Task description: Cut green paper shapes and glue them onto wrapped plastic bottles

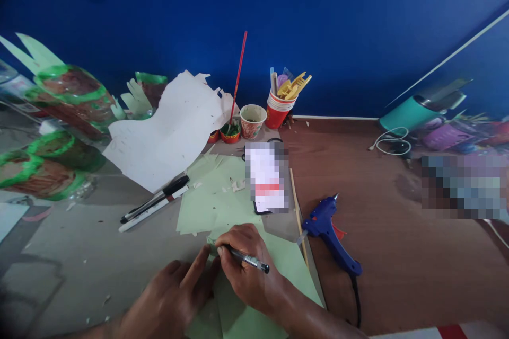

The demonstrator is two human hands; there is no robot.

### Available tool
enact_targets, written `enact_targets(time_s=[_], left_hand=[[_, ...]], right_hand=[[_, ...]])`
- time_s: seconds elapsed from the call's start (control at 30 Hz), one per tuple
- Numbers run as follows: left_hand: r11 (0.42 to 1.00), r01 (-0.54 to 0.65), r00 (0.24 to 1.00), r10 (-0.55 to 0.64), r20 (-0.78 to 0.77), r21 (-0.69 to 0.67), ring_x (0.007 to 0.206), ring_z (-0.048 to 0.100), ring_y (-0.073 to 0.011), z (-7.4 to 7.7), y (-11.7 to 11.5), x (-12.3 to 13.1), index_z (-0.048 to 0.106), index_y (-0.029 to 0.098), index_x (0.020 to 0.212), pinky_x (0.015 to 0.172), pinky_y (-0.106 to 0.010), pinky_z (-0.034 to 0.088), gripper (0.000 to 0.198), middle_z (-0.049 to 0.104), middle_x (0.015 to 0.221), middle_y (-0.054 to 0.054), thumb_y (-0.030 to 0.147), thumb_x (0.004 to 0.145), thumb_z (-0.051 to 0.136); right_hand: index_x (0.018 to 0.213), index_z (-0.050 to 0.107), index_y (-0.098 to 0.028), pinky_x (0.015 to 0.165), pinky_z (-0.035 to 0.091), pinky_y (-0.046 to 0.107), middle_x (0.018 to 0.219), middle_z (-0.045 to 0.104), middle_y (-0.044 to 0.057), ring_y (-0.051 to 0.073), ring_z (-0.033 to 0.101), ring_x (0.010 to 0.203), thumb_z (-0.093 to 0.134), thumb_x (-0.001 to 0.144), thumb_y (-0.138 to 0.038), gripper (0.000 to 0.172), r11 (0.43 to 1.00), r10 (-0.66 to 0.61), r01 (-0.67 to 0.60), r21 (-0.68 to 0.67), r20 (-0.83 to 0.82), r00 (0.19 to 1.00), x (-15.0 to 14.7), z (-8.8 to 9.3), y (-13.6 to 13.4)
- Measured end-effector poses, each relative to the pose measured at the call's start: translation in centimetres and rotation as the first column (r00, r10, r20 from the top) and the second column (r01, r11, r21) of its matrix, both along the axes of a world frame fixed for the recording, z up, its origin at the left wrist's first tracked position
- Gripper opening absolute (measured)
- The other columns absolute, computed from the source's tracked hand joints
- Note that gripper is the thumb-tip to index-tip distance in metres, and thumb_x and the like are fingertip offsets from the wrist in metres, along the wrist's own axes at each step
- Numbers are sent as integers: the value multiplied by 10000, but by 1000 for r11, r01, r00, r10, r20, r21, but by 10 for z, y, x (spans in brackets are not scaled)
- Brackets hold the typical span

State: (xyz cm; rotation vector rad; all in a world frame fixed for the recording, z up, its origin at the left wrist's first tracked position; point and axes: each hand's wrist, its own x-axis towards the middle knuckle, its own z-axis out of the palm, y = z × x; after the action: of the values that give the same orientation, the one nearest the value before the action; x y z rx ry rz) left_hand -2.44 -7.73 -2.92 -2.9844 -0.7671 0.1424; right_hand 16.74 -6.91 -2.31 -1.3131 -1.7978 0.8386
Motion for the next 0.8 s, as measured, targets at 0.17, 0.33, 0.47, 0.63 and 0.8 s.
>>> enact_targets(time_s=[0.17, 0.33, 0.47, 0.63, 0.8], left_hand=[[1000, -16, 999, 15, 29, 21, 711, 657, -184, 1, -1, 1, 529, 110, 1283, 620, -301, 489, 431, 623, 1187, -225, 143, 855, 500], [1000, -10, 1000, 10, 15, 27, 659, 647, -171, -1, -1, 1, 527, 99, 1284, 601, -300, 492, 433, 618, 1190, -242, 140, 853, 511], [1000, -8, 1000, 8, 0, 9, 663, 645, -170, -1, 0, 1, 511, 97, 1300, 600, -301, 489, 430, 610, 1203, -238, 143, 875, 474], [999, -18, 999, 17, 29, 33, 665, 631, -163, -1, -1, 0, 518, 100, 1292, 609, -299, 477, 427, 598, 1216, -236, 121, 868, 469], [999, -14, 1000, 14, 3, 34, 649, 632, -162, -1, -1, -1, 522, 111, 1290, 592, -293, 477, 435, 605, 1220, -226, 135, 858, 481]], right_hand=[[859, 628, -200, 705, 467, 319, 757, 646, 38, 189, 578, 765, 501, 854, -116, 153, 1000, -2, 2, -9, 5, 1000, 1, 1, -1], [846, 626, -205, 688, 467, 316, 741, 644, 38, 191, 575, 747, 492, 852, -113, 164, 1000, -5, 5, -2, 7, 1000, 1, 3, 0], [830, 620, -207, 676, 458, 308, 722, 632, 30, 186, 572, 733, 486, 849, -111, 167, 1000, -9, 9, -2, 11, 1000, 1, 3, 1], [817, 605, -208, 667, 451, 304, 706, 615, 27, 186, 562, 723, 478, 845, -111, 163, 1000, -7, 7, -3, 14, 1000, 2, 4, 0], [808, 598, -204, 665, 443, 306, 703, 608, 26, 188, 553, 723, 477, 841, -111, 156, 1000, -6, 6, -17, 17, 1000, 3, 5, -1]])
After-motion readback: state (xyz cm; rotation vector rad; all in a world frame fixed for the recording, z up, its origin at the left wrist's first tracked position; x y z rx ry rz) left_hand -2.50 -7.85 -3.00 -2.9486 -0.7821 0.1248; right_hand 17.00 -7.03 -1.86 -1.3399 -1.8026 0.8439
